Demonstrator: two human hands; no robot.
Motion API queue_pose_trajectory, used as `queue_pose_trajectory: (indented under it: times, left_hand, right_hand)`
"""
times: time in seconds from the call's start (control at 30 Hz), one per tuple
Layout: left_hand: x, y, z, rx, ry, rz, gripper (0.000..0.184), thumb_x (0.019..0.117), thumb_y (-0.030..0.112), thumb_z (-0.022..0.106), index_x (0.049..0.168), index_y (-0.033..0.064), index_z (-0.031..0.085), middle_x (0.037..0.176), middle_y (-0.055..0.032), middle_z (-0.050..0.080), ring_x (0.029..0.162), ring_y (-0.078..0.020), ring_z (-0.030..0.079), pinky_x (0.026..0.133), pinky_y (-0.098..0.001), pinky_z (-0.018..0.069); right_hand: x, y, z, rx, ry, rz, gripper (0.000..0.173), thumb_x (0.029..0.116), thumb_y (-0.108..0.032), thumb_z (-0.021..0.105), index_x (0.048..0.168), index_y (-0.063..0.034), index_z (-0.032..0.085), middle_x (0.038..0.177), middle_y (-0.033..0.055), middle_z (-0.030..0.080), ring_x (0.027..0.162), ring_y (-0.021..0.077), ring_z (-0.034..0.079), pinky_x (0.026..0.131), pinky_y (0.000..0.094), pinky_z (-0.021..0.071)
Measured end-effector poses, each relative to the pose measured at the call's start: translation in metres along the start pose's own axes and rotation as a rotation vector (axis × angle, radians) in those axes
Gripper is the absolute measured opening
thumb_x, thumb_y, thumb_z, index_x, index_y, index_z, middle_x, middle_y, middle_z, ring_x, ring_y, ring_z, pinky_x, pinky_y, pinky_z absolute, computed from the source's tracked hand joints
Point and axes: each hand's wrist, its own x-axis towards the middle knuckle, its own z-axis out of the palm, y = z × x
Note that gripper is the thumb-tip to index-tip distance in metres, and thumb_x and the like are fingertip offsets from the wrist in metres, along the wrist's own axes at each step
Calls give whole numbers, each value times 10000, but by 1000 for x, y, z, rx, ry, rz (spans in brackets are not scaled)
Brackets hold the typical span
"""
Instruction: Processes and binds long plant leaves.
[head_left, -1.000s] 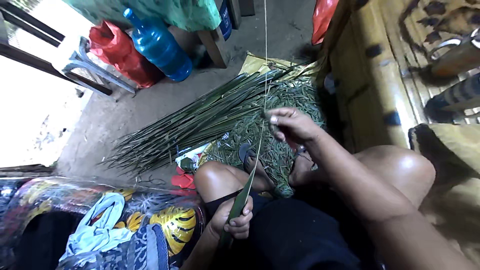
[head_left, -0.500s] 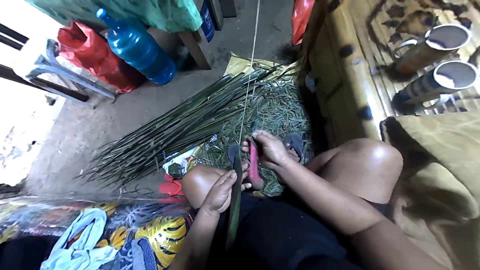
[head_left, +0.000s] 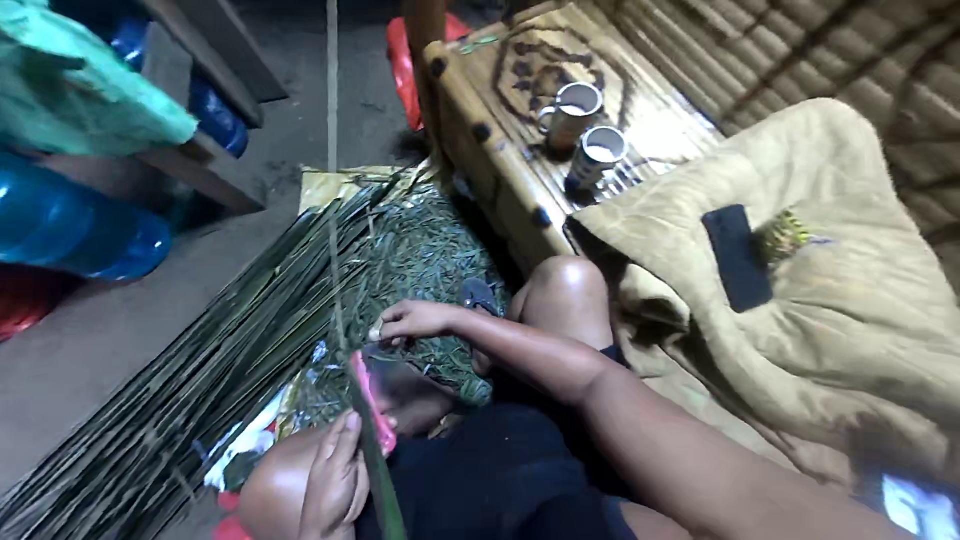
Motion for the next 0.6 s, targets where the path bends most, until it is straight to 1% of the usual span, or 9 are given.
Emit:
queue_pose_trajectory:
  times: [0.07,0.13,0.2,0.23,0.3,0.33,0.4,0.47,0.6]
  left_hand:
    - [2,0,-1,-1,13,-5,341,1073,351,498,1201,95,682,1083,-88,756,850,-150,745,695,-280,627]
    - [7,2,-3,2,-1,-7,345,1085,354,466,1206,121,689,1078,-62,769,854,-137,752,681,-263,626]
    - [7,2,-7,6,-14,-22,366,1086,390,464,1211,133,692,1066,-41,770,842,-119,749,667,-247,621]
    - [9,2,-8,-3,-26,-32,360,1086,391,463,1208,139,689,1076,-37,768,849,-114,748,677,-242,619]
    - [15,3,-9,-8,-52,-57,353,1075,413,487,1199,156,693,1099,-32,767,872,-111,749,699,-244,620]
    - [17,2,-10,-1,-68,-62,351,1065,427,504,1191,162,698,1108,-32,765,873,-110,748,700,-245,620]
    - [24,1,-11,14,-103,-45,355,1070,415,497,1191,160,712,1129,-33,762,873,-112,748,701,-240,618]
    - [27,2,-10,21,-119,-40,335,1097,351,442,1186,168,708,1143,-25,760,881,-110,749,707,-241,620]
    - [30,7,-12,63,-97,-43,334,1098,358,420,1177,172,686,1126,-9,761,889,-105,746,721,-239,618]
  right_hand:
    - [6,27,-14,-539,25,138,357,1017,-302,618,1224,-22,696,1254,172,669,1196,305,607,1032,568,463]
    - [-6,24,-29,-625,29,163,394,1032,-381,593,1125,-15,705,1133,197,693,1108,383,648,936,646,491]
    - [-33,15,-42,-611,73,142,300,1035,-298,589,1078,-28,711,1045,181,702,1034,366,667,868,607,516]
    - [-51,13,-48,-616,86,141,228,997,-184,624,1169,-68,717,1127,175,698,1108,371,644,911,605,510]
    - [-86,11,-65,-577,77,159,531,935,-12,628,1435,-190,612,1342,168,624,1266,373,565,1032,609,464]
    - [-105,9,-70,-546,122,131,535,944,-20,632,1448,-197,602,1284,171,660,1198,361,618,1009,604,488]
    - [-146,-6,-84,-520,252,35,302,989,-128,655,1285,-96,702,1038,153,738,951,306,707,894,556,554]
    - [-197,-21,-107,-574,419,-38,221,1006,-221,645,1099,-64,768,1046,107,744,999,240,708,935,479,559]
    - [-315,-24,-185,-648,908,53,299,995,-62,550,1253,-25,696,1212,158,703,1134,243,677,1017,421,538]
